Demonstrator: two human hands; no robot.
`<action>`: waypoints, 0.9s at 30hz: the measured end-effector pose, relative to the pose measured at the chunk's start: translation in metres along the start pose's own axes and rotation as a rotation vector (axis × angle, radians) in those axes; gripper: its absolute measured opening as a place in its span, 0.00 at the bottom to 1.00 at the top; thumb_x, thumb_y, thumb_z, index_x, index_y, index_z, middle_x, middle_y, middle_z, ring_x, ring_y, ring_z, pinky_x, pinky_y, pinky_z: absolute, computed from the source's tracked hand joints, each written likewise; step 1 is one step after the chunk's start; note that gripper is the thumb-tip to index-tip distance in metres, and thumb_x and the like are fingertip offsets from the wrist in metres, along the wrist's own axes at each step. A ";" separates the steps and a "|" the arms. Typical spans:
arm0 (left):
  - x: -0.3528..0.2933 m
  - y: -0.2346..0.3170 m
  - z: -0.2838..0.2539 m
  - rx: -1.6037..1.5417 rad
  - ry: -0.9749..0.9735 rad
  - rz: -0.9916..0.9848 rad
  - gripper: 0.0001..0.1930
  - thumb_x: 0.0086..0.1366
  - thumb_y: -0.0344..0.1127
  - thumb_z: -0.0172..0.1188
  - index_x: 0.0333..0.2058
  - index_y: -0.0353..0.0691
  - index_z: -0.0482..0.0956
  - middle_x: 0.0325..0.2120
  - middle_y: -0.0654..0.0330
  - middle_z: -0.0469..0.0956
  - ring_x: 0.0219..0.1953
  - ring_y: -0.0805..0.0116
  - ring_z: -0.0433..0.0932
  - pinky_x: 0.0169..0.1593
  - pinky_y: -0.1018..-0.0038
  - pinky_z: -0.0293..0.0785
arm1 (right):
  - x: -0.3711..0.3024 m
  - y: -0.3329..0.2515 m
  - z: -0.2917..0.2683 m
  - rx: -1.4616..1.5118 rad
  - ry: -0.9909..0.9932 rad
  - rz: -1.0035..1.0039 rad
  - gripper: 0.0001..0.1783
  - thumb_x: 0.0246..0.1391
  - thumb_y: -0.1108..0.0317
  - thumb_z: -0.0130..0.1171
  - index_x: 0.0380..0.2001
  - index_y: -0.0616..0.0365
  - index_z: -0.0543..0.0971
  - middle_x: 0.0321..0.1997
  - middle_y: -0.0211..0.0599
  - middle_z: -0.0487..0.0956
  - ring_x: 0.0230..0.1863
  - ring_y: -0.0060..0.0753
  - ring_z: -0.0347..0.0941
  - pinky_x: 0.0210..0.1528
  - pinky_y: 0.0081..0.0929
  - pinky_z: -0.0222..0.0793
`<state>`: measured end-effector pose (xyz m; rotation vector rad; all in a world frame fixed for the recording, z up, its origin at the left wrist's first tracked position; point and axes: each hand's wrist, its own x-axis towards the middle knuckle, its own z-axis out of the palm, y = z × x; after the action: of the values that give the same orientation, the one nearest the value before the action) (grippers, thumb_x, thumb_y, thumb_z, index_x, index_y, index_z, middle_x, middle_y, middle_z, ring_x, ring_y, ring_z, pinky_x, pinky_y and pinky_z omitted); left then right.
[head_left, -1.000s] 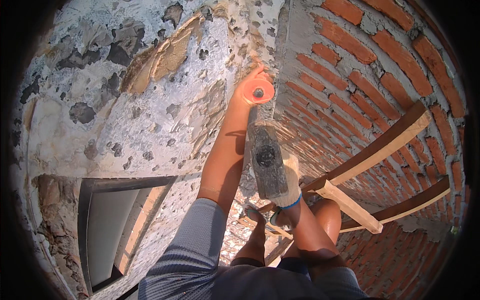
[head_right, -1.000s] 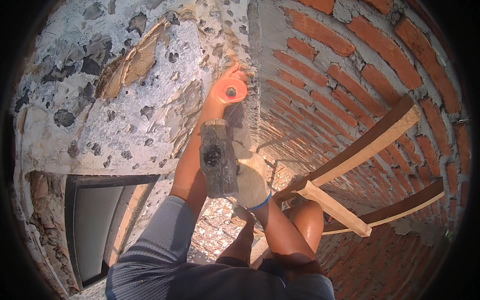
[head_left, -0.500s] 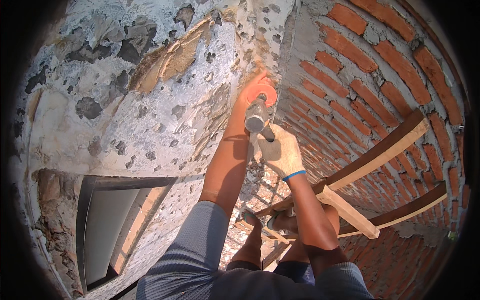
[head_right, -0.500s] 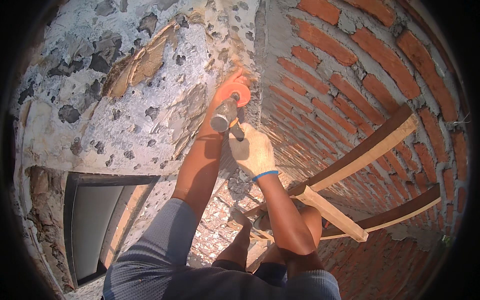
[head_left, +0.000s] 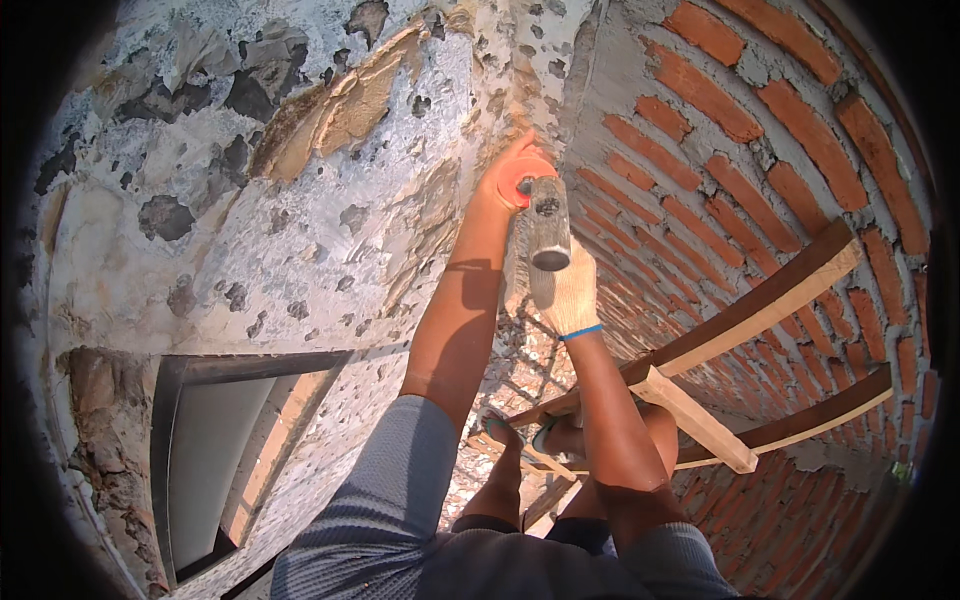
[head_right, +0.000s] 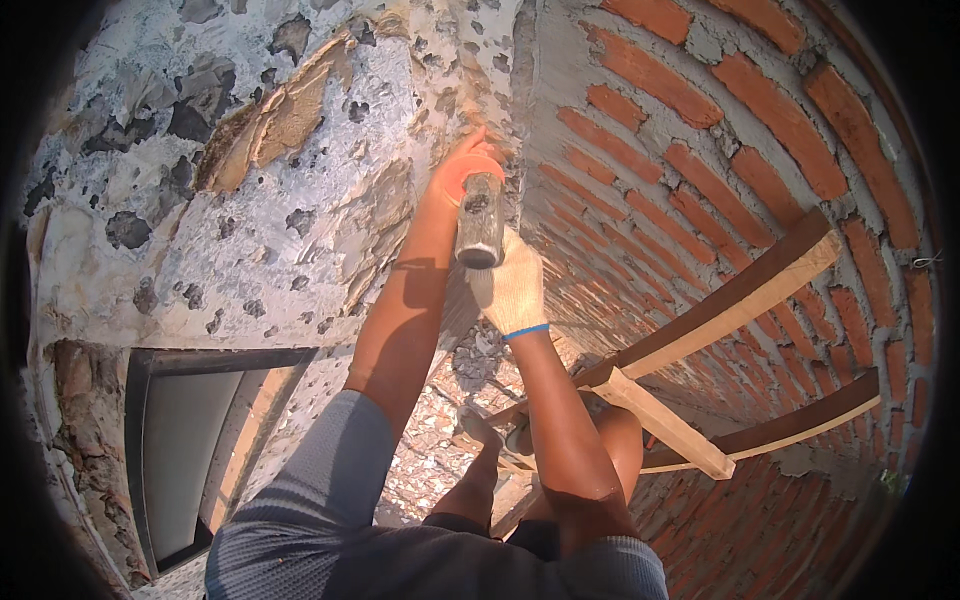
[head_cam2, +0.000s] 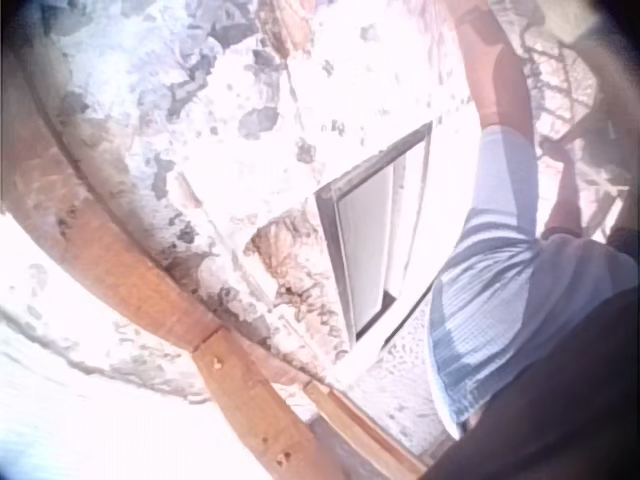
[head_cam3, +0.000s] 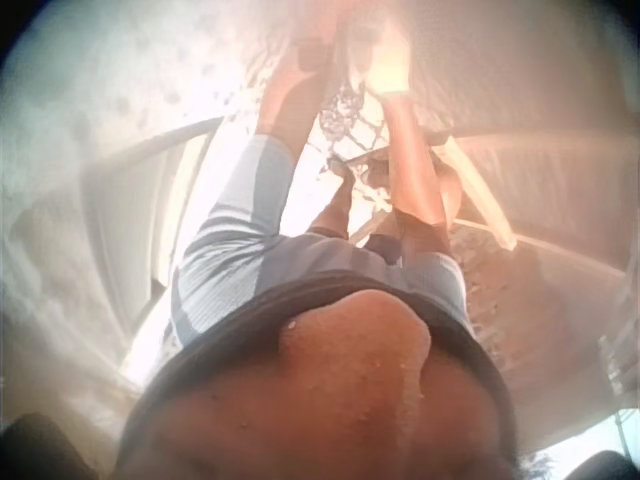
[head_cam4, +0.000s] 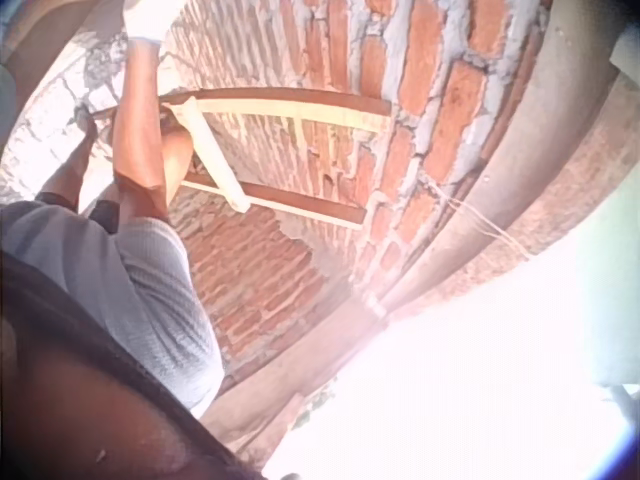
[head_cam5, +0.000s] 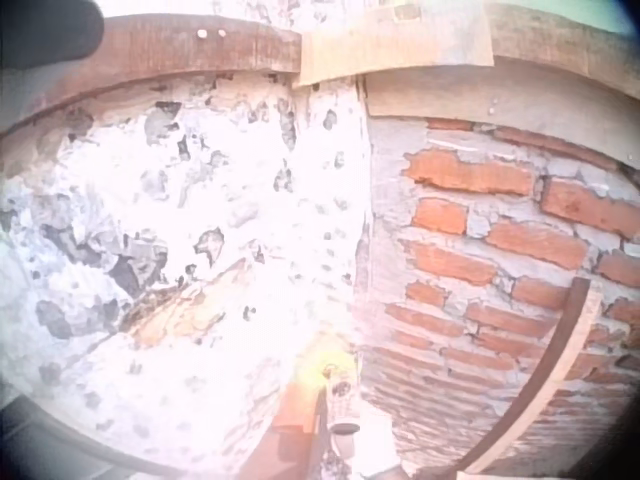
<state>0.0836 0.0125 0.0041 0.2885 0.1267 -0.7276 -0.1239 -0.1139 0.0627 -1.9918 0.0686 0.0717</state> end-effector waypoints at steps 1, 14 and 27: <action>0.001 0.003 0.000 0.071 0.121 0.023 0.14 0.73 0.43 0.58 0.28 0.44 0.70 0.20 0.66 0.73 0.19 0.76 0.73 0.22 0.77 0.70 | 0.011 -0.020 -0.011 -0.145 -0.196 0.326 0.14 0.62 0.60 0.58 0.37 0.61 0.79 0.31 0.45 0.82 0.33 0.40 0.79 0.38 0.36 0.73; 0.021 -0.024 -0.003 0.151 0.182 0.157 0.14 0.70 0.44 0.61 0.28 0.45 0.73 0.20 0.64 0.75 0.20 0.72 0.75 0.23 0.72 0.73 | -0.027 -0.008 -0.008 0.246 0.104 0.151 0.16 0.60 0.63 0.59 0.47 0.61 0.78 0.38 0.48 0.82 0.40 0.38 0.79 0.41 0.37 0.75; -0.194 -0.222 -0.211 0.171 0.697 -0.227 0.10 0.71 0.35 0.58 0.46 0.40 0.72 0.37 0.56 0.79 0.38 0.64 0.81 0.44 0.66 0.81 | -0.055 0.103 -0.062 0.379 0.032 0.621 0.11 0.62 0.64 0.57 0.31 0.59 0.70 0.19 0.30 0.70 0.14 0.22 0.65 0.16 0.24 0.63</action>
<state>-0.2127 0.0423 -0.2032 0.6931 0.7706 -0.8393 -0.1862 -0.2117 -0.0010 -1.5319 0.6714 0.3959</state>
